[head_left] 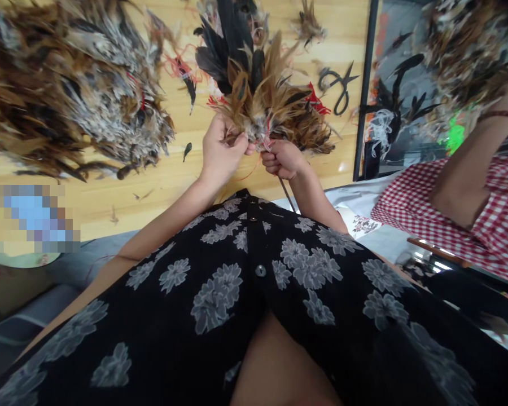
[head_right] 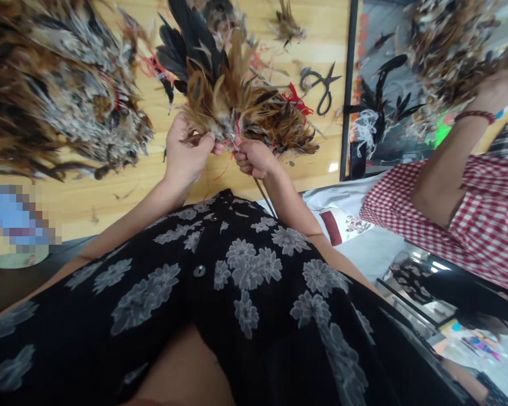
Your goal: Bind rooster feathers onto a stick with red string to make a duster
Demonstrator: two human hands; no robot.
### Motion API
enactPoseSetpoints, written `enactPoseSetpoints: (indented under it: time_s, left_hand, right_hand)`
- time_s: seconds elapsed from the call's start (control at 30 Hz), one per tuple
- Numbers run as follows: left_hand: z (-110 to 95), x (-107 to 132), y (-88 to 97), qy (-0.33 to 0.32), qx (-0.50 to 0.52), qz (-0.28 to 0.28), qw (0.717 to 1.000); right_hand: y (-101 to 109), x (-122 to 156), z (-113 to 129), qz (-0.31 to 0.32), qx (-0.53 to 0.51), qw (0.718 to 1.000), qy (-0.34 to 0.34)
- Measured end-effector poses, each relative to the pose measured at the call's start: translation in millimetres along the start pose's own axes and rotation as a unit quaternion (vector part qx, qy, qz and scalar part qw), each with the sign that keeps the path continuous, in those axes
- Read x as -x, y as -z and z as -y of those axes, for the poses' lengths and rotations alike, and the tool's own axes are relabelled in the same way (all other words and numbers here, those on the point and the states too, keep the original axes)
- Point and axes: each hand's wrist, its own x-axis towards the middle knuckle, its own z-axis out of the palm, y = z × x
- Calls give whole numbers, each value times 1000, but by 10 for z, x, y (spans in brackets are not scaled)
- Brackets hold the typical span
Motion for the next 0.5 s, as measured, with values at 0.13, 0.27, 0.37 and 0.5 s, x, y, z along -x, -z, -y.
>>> enactPoseSetpoints:
  time_s: [0.13, 0.27, 0.37, 0.5]
  left_hand:
    - [-13, 0, 10, 30, -14, 0, 999]
    - [-25, -5, 6, 24, 10, 8, 1000]
    - [-19, -8, 4, 9, 28, 7, 1000]
    - [39, 4, 20, 0, -16, -3, 1000]
  right_hand:
    - [-24, 18, -7, 9, 8, 1000, 0]
    - [-26, 27, -21, 15, 24, 1000, 11]
    - [-27, 40, -32, 26, 33, 999, 21]
    - [-32, 52, -52, 59, 51, 997, 18]
